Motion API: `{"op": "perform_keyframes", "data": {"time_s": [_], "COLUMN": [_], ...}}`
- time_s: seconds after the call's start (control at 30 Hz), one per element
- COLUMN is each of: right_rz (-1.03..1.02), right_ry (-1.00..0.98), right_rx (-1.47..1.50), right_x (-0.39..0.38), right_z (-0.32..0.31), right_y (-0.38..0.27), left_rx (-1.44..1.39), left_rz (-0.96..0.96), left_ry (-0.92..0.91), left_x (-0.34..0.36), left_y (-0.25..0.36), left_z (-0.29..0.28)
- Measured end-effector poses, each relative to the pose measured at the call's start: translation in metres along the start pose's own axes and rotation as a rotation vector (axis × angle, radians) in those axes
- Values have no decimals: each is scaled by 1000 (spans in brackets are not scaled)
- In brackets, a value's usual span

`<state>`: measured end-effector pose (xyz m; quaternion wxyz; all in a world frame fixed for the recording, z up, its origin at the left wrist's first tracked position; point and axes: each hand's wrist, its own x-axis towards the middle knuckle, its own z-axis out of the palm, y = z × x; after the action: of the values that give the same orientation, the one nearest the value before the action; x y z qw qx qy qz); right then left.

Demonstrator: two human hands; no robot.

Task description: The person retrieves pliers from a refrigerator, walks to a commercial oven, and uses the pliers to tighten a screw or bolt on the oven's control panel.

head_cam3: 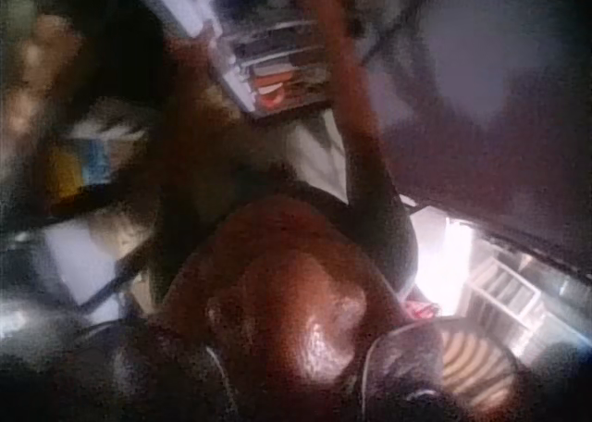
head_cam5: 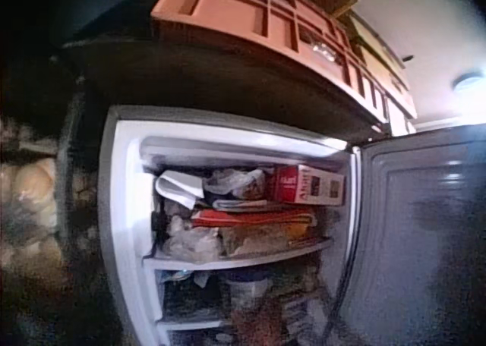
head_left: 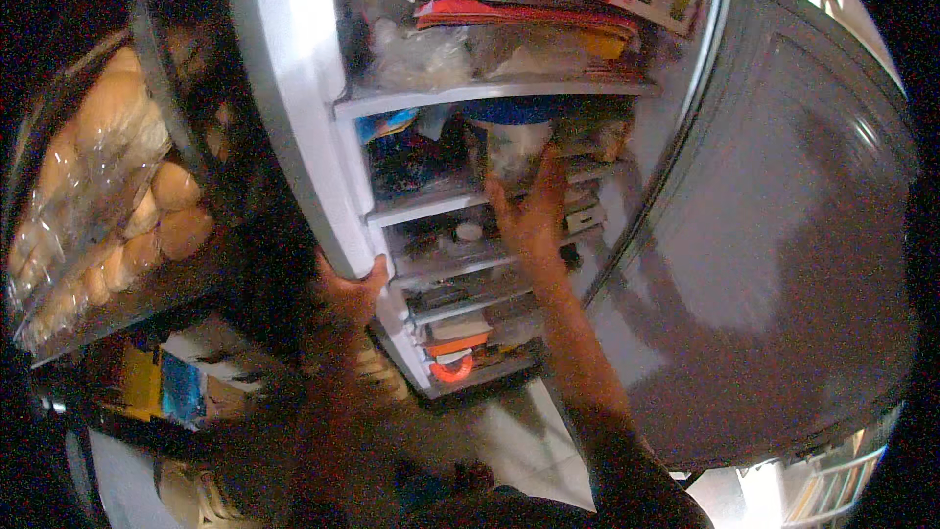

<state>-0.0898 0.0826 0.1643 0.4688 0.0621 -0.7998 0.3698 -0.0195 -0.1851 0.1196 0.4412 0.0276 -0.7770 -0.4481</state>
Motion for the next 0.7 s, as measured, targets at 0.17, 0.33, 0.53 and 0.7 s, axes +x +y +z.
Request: {"op": "perform_keyframes", "data": {"time_s": [0.17, 0.33, 0.53, 0.7], "right_rz": [114, 50, -12, -162], "right_ry": [-85, -236, -373, -292], "right_rx": [134, 190, 150, -18], "right_x": [-61, -104, -107, -98], "right_z": [-25, -22, -10, 25], "right_y": [17, 31, 15, 1], "left_rx": [-269, -214, -267, -135], "left_rz": [-184, -128, -102, -24], "left_ry": [-74, -36, -73, -29], "left_x": [-5, -3, 0, 9], "left_y": [-11, -25, 6, 50], "left_z": [20, 12, 10, -12]}}
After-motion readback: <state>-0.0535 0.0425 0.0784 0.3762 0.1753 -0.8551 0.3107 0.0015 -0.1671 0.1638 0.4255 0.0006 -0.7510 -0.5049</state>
